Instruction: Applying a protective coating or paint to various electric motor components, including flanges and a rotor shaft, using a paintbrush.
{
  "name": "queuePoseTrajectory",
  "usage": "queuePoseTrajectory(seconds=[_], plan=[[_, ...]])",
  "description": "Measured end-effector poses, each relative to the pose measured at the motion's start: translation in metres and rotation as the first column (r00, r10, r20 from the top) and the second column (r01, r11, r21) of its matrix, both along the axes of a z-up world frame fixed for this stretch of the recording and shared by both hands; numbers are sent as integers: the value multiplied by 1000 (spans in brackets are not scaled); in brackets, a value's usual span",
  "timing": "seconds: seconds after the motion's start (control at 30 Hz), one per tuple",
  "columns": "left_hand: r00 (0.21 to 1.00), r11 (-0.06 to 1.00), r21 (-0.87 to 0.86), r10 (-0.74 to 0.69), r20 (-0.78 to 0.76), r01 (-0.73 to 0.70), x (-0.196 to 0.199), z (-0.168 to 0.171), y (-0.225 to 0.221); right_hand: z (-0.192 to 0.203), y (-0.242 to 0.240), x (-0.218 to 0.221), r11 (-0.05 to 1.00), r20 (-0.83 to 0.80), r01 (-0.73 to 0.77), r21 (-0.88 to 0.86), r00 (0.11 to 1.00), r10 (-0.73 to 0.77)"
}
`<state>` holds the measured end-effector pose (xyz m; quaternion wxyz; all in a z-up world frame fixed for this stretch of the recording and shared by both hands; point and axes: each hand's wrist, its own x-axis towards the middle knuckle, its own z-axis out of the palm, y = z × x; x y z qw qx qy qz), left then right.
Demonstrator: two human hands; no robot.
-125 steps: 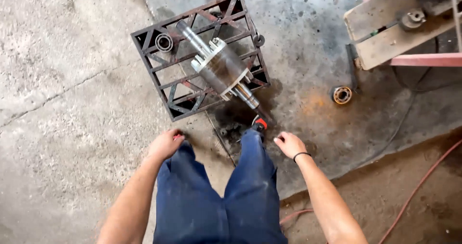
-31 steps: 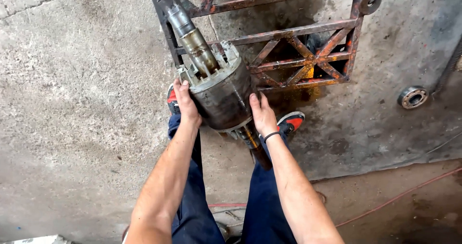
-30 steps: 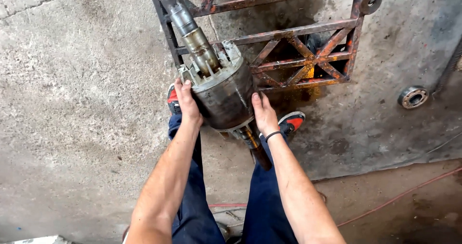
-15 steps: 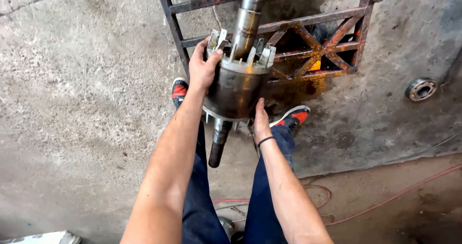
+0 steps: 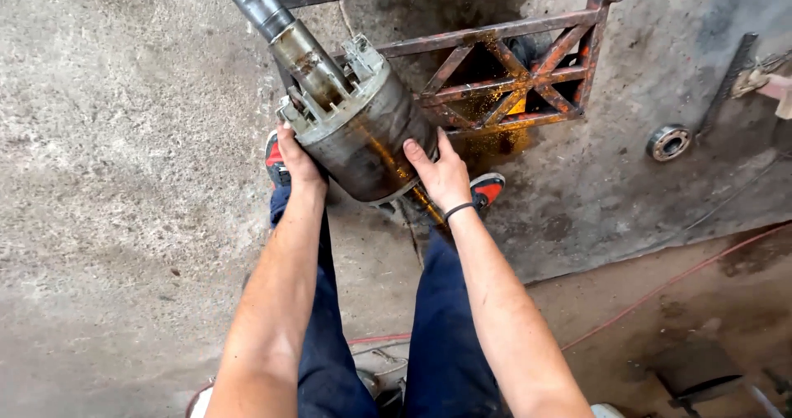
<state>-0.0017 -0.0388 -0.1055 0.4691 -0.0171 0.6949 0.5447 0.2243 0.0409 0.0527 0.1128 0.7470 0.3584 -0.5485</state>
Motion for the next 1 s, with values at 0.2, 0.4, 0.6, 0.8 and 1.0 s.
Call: queuePoseTrajectory(seconds=[0.2,0.4,0.6,0.8,1.0], plan=[[991,989,-57,133,-7,-133,30,22,-15,18,45,-2,984,-28,-178,7,984,178],[959,960,-75,274,78,-268,45,1,-51,7,76,4,959,-26,-274,72,961,276],[890,900,-78,436,132,-429,85,57,-24,5,128,-13,841,-16,-538,56,842,539],[796,828,-234,558,235,-511,89,91,-18,2,153,-28,695,35,-715,82,699,715],[885,878,-297,435,167,-375,82,93,-19,-8,157,-27,685,83,-720,111,693,716]])
